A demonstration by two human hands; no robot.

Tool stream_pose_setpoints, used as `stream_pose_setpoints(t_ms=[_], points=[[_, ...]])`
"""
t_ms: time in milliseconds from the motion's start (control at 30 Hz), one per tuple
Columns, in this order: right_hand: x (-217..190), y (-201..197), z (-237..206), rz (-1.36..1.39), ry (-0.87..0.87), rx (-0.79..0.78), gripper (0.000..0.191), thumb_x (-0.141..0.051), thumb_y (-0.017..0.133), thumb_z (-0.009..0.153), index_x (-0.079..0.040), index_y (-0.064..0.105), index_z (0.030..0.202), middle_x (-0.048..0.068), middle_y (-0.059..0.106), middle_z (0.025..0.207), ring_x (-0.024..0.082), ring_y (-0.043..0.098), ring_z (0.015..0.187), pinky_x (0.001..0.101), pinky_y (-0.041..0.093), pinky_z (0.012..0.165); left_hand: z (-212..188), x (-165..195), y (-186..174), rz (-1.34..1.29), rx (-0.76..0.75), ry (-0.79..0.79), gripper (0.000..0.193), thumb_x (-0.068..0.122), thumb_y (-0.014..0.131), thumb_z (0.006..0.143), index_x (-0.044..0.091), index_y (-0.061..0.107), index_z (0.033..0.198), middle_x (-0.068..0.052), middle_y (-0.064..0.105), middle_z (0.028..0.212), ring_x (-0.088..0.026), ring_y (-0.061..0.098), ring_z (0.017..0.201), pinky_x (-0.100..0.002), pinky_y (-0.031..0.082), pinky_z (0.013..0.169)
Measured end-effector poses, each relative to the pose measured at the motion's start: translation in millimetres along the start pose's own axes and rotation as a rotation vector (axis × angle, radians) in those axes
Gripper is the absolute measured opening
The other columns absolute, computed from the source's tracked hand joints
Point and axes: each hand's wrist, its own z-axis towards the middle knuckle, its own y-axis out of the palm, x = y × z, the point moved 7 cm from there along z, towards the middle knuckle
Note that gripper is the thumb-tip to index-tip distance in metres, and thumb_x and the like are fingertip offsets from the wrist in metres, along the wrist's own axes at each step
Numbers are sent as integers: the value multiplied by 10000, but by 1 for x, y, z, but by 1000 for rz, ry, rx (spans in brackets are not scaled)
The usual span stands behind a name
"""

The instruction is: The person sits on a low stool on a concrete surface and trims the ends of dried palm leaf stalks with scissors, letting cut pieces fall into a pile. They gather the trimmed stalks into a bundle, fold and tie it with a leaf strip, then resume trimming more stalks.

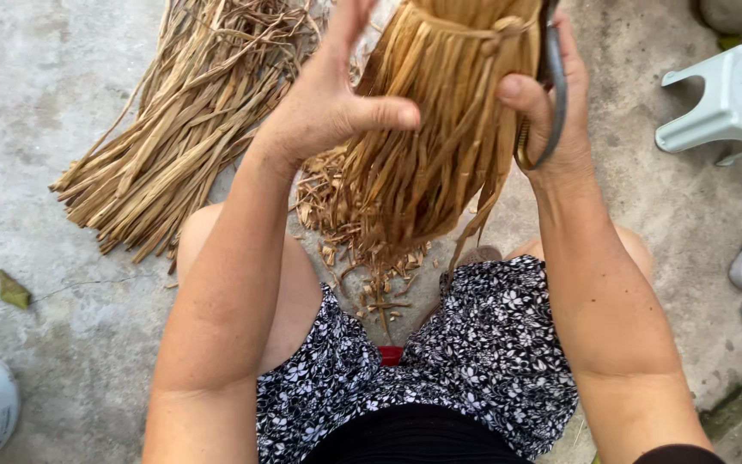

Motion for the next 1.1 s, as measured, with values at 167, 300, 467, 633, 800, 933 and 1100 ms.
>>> stream_pose_setpoints(t_ms=[167,300,467,633,800,933,1100], points=[[-9,-4,0,45,-33,21,912,-469,946,859,-56,467,1517,38,622,1344,153,610,1211,307,541,1110,-7,-41,51,-425,-56,-380,810,201,969,846,37,505,1489,-162,667,1412,-243,635,1332,-423,512,1226],[-2,-5,11,-57,21,44,971,-562,906,755,-78,488,1486,102,647,1378,201,674,1242,334,601,1119,-8,-57,11,-412,268,-416,716,248,942,794,61,571,1378,-111,727,1234,-238,739,1121,-426,648,1026],[49,26,3,-583,155,-118,1104,-461,933,668,-232,335,1567,157,605,1429,325,590,1311,473,480,1105,-14,-60,-45,-677,556,-165,699,261,943,825,-9,539,1328,-109,675,1184,-252,695,1115,-421,617,1080],[96,19,-2,-530,262,-78,1003,-474,952,694,-200,416,1497,90,670,1354,269,638,1295,435,489,1138,-26,-62,-57,-575,656,-183,736,255,932,876,-51,498,1384,-150,667,1216,-296,666,1151,-441,602,1081],[68,-29,6,-448,56,162,836,-369,976,778,-120,494,1415,57,638,1299,191,625,1241,354,528,1066,-16,-36,-51,-136,496,-210,718,192,929,988,-1,468,1503,-129,671,1262,-283,688,1233,-429,581,1103],[25,-71,-5,-514,25,405,856,-336,975,785,-111,484,1449,44,616,1254,97,577,1049,253,523,814,1,-18,-34,14,347,-172,663,131,926,1015,14,466,1478,-122,687,1299,-262,723,1207,-405,591,1067],[-22,-83,-29,-156,-70,358,992,-304,972,724,-135,395,1513,39,615,1448,76,536,819,242,515,728,14,-14,23,302,82,-262,665,153,936,858,11,536,1369,-124,715,1248,-225,725,1107,-367,614,1001]])
